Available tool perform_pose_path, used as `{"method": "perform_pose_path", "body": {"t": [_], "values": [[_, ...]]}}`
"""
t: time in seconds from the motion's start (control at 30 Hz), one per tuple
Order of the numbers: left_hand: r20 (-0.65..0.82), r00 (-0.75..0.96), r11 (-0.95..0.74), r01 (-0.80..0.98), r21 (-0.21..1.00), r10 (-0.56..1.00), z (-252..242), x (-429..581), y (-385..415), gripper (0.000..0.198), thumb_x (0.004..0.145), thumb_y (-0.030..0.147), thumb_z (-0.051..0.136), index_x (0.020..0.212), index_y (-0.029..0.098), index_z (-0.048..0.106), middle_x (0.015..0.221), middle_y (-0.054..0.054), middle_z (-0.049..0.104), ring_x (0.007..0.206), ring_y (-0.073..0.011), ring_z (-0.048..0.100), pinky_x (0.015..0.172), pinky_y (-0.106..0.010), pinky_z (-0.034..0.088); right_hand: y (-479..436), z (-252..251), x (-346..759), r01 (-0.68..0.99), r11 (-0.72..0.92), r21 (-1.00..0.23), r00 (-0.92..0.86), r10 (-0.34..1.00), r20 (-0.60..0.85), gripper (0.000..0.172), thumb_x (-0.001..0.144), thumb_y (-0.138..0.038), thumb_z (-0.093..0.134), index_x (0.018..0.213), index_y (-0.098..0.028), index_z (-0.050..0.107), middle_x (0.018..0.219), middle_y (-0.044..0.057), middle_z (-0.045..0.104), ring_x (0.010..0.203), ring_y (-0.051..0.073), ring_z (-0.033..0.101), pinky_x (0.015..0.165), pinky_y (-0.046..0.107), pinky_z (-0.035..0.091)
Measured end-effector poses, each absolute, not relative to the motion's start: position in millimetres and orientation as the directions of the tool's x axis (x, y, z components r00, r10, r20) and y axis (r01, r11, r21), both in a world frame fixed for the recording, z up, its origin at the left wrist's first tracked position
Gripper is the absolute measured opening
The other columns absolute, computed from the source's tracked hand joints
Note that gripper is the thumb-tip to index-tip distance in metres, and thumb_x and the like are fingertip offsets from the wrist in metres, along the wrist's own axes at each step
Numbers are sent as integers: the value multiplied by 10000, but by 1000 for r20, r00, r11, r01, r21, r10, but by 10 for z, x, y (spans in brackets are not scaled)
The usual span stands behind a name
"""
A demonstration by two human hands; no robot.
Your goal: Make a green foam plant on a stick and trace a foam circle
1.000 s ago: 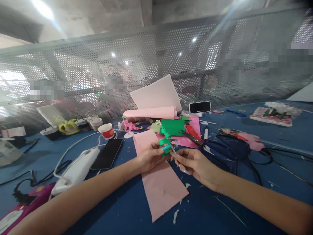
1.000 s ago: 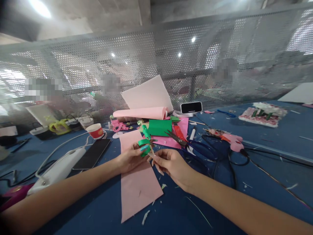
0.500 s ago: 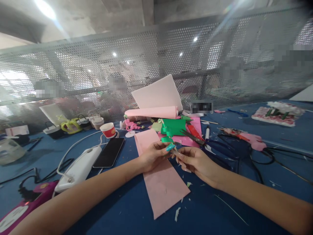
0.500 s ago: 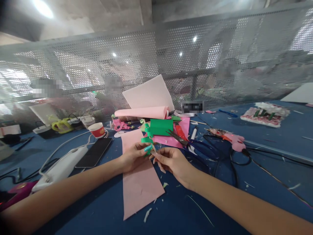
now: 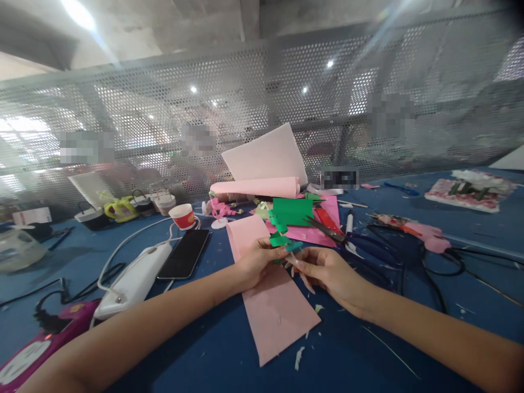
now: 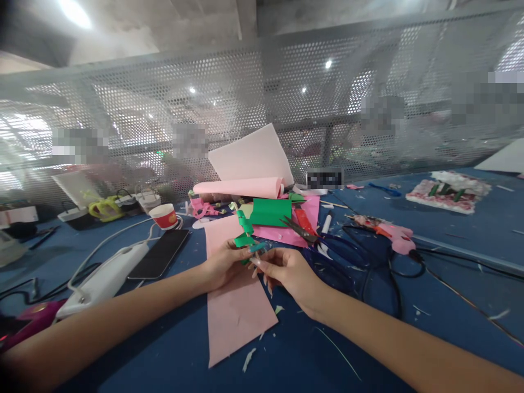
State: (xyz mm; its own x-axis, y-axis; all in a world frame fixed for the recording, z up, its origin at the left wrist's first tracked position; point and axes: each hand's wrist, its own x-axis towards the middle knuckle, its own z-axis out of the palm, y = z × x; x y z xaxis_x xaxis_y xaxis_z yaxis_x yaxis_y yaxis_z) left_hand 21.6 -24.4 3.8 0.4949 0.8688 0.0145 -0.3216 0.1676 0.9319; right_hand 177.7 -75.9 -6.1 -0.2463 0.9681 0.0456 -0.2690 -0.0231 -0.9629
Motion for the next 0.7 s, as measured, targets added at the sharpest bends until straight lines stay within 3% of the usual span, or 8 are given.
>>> {"method": "perform_pose_path", "body": {"t": [0.27, 0.7], "values": [[0, 459, 176, -340, 924, 888, 55, 234, -280, 239, 487, 197, 867, 634, 112, 699, 608, -23, 665, 530, -100, 566, 539, -239, 405, -773, -81, 1756, -208, 25, -978, -227, 971, 74, 355, 634, -453, 796, 677, -156, 607, 617, -11, 592, 423, 64, 484, 406, 222, 407], [-3, 434, 188, -385, 904, 901, 44, 224, -282, 220, 524, 155, 846, 682, 102, 704, 671, -47, 709, 625, -131, 650, 628, -235, 504, -772, -86, 1750, -177, -17, -984, -236, 971, 26, 443, 544, -495, 832, 737, -147, 638, 670, 2, 592, 526, 97, 539, 462, 238, 485]]}}
